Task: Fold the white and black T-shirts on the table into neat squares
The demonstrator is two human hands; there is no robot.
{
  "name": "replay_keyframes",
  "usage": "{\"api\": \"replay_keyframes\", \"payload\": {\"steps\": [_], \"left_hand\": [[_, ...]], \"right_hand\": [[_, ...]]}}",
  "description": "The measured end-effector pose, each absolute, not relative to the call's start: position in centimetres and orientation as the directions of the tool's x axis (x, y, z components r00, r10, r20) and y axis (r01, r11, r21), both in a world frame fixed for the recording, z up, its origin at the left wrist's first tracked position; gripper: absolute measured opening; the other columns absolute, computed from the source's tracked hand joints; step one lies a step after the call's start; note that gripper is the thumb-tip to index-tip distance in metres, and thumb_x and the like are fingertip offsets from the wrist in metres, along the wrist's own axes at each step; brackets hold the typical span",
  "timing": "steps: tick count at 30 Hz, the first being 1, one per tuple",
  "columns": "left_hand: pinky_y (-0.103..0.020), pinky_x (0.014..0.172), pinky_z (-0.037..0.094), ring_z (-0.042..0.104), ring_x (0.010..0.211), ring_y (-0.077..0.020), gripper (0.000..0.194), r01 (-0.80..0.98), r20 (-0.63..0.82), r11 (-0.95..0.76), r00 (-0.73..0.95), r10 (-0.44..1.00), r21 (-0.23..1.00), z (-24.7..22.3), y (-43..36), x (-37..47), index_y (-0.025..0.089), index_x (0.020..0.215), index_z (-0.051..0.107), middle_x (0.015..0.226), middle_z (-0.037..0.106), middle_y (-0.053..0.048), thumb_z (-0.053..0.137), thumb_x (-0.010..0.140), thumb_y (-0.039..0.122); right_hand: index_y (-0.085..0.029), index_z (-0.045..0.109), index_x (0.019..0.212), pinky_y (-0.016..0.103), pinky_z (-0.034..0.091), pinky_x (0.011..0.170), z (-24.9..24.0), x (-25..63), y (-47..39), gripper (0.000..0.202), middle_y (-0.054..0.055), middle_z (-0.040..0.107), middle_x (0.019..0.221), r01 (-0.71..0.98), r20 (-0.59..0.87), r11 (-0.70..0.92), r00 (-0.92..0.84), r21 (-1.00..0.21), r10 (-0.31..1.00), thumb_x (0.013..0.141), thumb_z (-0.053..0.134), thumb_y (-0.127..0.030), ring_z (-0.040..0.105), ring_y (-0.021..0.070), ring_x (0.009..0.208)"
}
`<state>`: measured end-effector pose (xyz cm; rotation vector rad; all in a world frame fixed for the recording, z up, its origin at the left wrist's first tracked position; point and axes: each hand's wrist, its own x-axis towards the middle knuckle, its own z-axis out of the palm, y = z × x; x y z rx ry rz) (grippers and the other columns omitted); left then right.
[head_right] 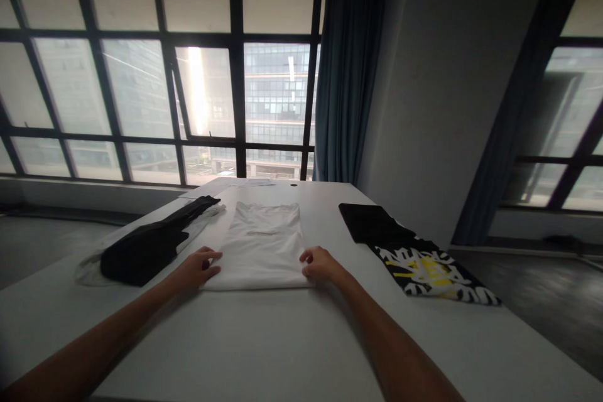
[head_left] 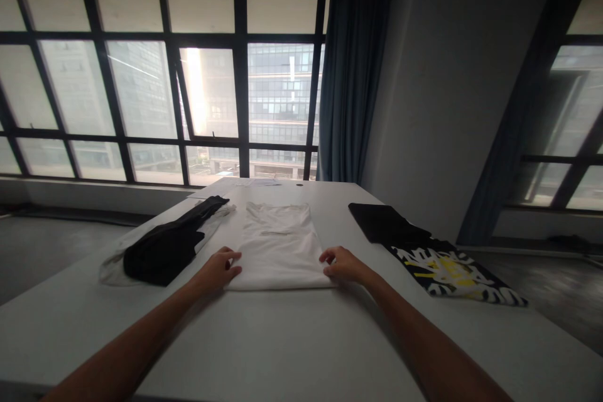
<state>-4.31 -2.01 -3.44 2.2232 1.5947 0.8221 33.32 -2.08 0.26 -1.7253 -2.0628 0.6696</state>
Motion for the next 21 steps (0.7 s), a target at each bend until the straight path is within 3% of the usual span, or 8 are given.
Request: {"api": "replay_keyframes", "payload": {"steps": [3,6,8,11,14,16,18,21], "left_hand": [[-0.042,0.091,0.051,0.065,0.091,-0.0266,0.05,0.831,0.341,-0.367,0.231,0.911,0.417,-3.2,-2.5,-4.1,0.015,0.114,0.072,0.112,0.065,-0.014,0.056,0.082,0.05],[-0.047,0.111,0.036,0.051,0.126,-0.0301,0.05,0.834,0.47,-0.492,0.34,0.814,0.249,-2.9,-3.1,-3.4,0.022,0.129,0.065,0.139,0.057,-0.013,0.041,0.095,0.051],[-0.049,0.118,0.024,0.037,0.141,-0.0285,0.057,0.804,0.374,-0.557,0.461,0.804,0.207,-3.0,-3.5,-2.9,0.023,0.143,0.051,0.155,0.042,-0.01,0.033,0.099,0.054],[-0.05,0.121,0.015,0.018,0.15,-0.0276,0.068,0.82,0.101,-0.525,0.516,0.851,0.23,-3.5,-4.1,-2.3,0.02,0.154,0.033,0.162,0.022,-0.01,0.028,0.099,0.059],[-0.051,0.121,0.01,0.007,0.151,-0.0268,0.073,0.857,-0.014,-0.459,0.475,0.88,0.233,-3.5,-4.5,-2.2,0.016,0.156,0.023,0.163,0.012,-0.012,0.023,0.099,0.06],[-0.052,0.121,0.009,0.008,0.151,-0.0268,0.074,0.857,-0.046,-0.459,0.481,0.875,0.233,-3.1,-4.3,-2.4,0.016,0.157,0.022,0.164,0.011,-0.011,0.023,0.098,0.062],[-0.054,0.12,0.009,0.012,0.151,-0.0269,0.072,0.855,-0.04,-0.466,0.486,0.873,0.228,-2.5,-3.5,-2.6,0.02,0.156,0.026,0.163,0.016,-0.011,0.025,0.098,0.062],[-0.054,0.12,0.01,0.015,0.151,-0.0269,0.069,0.871,0.073,-0.456,0.45,0.89,0.182,-2.3,-1.1,-2.7,0.02,0.153,0.034,0.162,0.021,-0.012,0.024,0.098,0.06]], "right_hand": [[-0.013,0.075,0.103,0.029,0.05,0.077,0.8,33.1,-2.8,0.035,0.011,0.071,0.101,0.867,-0.055,0.143,-0.191,-0.477,0.98,0.068,0.069,-0.015,0.067,0.0219,0.088],[-0.015,0.069,0.12,0.035,0.047,0.093,0.7,32.1,-3.5,0.04,0.015,0.065,0.124,0.905,0.16,0.231,-0.184,-0.358,0.97,0.083,0.061,-0.027,0.063,0.0263,0.107],[-0.016,0.057,0.136,0.038,0.038,0.108,0.1,31.4,-3.8,0.049,0.015,0.053,0.142,0.888,0.257,0.342,-0.268,-0.307,0.928,0.092,0.051,-0.037,0.051,0.027,0.129],[-0.015,0.036,0.152,0.046,0.016,0.12,-1.1,30.8,-4.0,0.065,0.013,0.029,0.16,0.86,0.071,0.424,-0.422,-0.285,0.904,0.098,0.036,-0.05,0.022,0.0267,0.148],[-0.019,0.023,0.157,0.053,0.003,0.12,-1.7,31.0,-4.2,0.07,0.008,0.011,0.165,0.877,-0.113,0.396,-0.438,-0.272,0.892,0.099,0.023,-0.058,0.006,0.0262,0.152],[-0.021,0.021,0.157,0.053,0.002,0.12,-1.5,31.2,-4.2,0.07,0.007,0.009,0.165,0.88,-0.134,0.391,-0.436,-0.269,0.89,0.098,0.023,-0.059,0.005,0.0258,0.152],[-0.021,0.029,0.155,0.053,0.005,0.12,-1.3,31.2,-3.9,0.069,0.009,0.017,0.164,0.879,-0.115,0.391,-0.433,-0.272,0.894,0.098,0.027,-0.058,0.012,0.0269,0.151],[-0.017,0.039,0.151,0.051,0.01,0.12,-1.3,30.9,-2.9,0.064,0.013,0.031,0.159,0.882,0.033,0.393,-0.399,-0.259,0.916,0.098,0.029,-0.054,0.026,0.0269,0.147]]}}
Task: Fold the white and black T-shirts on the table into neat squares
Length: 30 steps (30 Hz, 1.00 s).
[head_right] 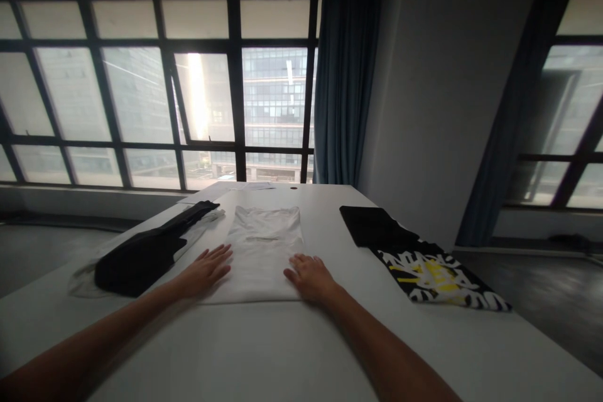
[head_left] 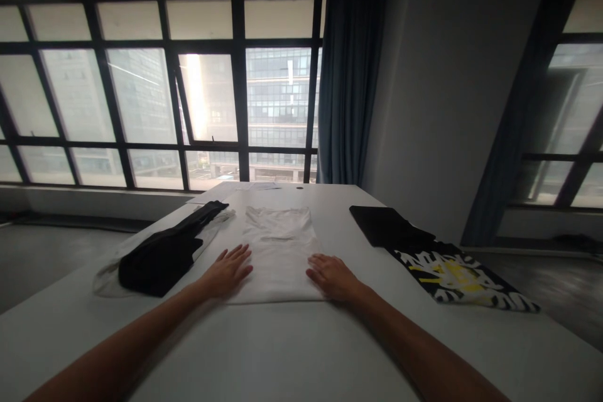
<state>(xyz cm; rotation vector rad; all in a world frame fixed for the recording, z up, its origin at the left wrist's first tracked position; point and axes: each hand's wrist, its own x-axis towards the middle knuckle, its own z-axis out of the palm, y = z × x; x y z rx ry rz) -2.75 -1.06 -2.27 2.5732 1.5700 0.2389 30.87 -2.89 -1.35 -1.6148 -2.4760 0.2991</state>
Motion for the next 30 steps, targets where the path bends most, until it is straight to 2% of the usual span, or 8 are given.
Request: {"api": "replay_keyframes", "payload": {"steps": [2,6,11,15,17,20,25,30], "left_hand": [[-0.054,0.119,0.011,0.013,0.151,-0.0271,0.067,0.892,0.095,-0.419,0.409,0.908,0.17,-2.6,0.8,-2.8,0.019,0.153,0.034,0.162,0.021,-0.013,0.024,0.099,0.058],[-0.056,0.118,0.012,0.012,0.151,-0.0268,0.066,0.903,0.011,-0.366,0.373,0.928,0.227,-4.1,2.9,-2.9,0.022,0.155,0.028,0.163,0.016,-0.012,0.023,0.099,0.057],[-0.055,0.119,0.008,0.011,0.151,-0.0287,0.07,0.839,0.018,-0.45,0.468,0.884,0.305,-3.9,2.3,-5.3,0.023,0.155,0.029,0.163,0.015,-0.012,0.033,0.096,0.061],[-0.055,0.119,0.012,0.016,0.15,-0.0305,0.065,0.702,-0.074,-0.555,0.647,0.759,0.447,-1.6,0.8,-8.6,0.034,0.143,0.049,0.162,0.025,-0.005,0.062,0.084,0.057],[-0.053,0.119,0.018,0.023,0.149,-0.0298,0.052,0.669,-0.071,-0.559,0.669,0.739,0.491,-0.8,0.3,-9.4,0.035,0.134,0.059,0.16,0.033,-0.003,0.063,0.084,0.049],[-0.053,0.119,0.02,0.03,0.146,-0.0299,0.041,0.687,0.005,-0.571,0.637,0.771,0.45,-0.8,0.2,-9.1,0.031,0.124,0.066,0.155,0.042,-0.004,0.06,0.085,0.043],[-0.05,0.119,0.022,0.047,0.135,-0.0272,0.03,0.693,0.214,-0.631,0.597,0.773,0.349,-2.6,1.1,-7.0,0.025,0.103,0.074,0.138,0.062,-0.006,0.048,0.091,0.035],[-0.037,0.105,0.042,0.065,0.108,-0.0237,0.034,0.651,0.202,-0.617,0.598,0.776,0.442,-1.4,0.4,-6.0,0.022,0.107,0.073,0.113,0.075,-0.006,0.046,0.091,0.036]], "right_hand": [[-0.015,0.036,0.152,0.05,0.008,0.12,-1.7,30.6,-2.1,0.065,0.013,0.028,0.16,0.892,0.084,0.378,-0.368,-0.25,0.926,0.099,0.027,-0.052,0.022,0.0255,0.148],[-0.021,0.024,0.156,0.052,0.002,0.12,-2.3,30.5,-1.4,0.068,0.009,0.013,0.164,0.911,-0.076,0.308,-0.34,-0.274,0.937,0.099,0.022,-0.058,0.008,0.0236,0.152],[-0.021,0.023,0.157,0.053,0.003,0.12,-2.0,30.8,-1.5,0.068,0.007,0.012,0.164,0.91,-0.1,0.292,-0.333,-0.293,0.938,0.099,0.022,-0.057,0.006,0.0236,0.152],[-0.018,0.043,0.149,0.045,0.015,0.121,-2.0,33.0,-1.0,0.055,0.009,0.032,0.159,0.874,-0.031,0.315,-0.35,-0.371,0.936,0.101,0.026,-0.04,0.026,0.0219,0.148],[-0.015,0.054,0.14,0.037,0.024,0.119,-2.1,34.5,-0.5,0.049,0.011,0.046,0.151,0.853,0.076,0.364,-0.363,-0.375,0.929,0.095,0.038,-0.024,0.04,0.0204,0.14],[-0.016,0.062,0.132,0.035,0.033,0.115,-2.4,35.8,-0.2,0.054,0.012,0.055,0.143,0.844,0.202,0.429,-0.382,-0.321,0.902,0.08,0.051,-0.008,0.049,0.0215,0.133],[-0.02,0.075,0.107,0.038,0.039,0.109,-2.5,35.0,0.2,0.034,0.01,0.061,0.135,0.809,0.296,0.532,-0.458,-0.252,0.838,0.082,0.054,-0.011,0.056,0.0239,0.125],[-0.017,0.076,0.092,0.04,0.043,0.1,-0.6,34.9,-0.5,0.025,0.011,0.073,0.107,0.745,0.278,0.605,-0.54,-0.28,0.794,0.08,0.054,-0.014,0.063,0.0269,0.11]]}}
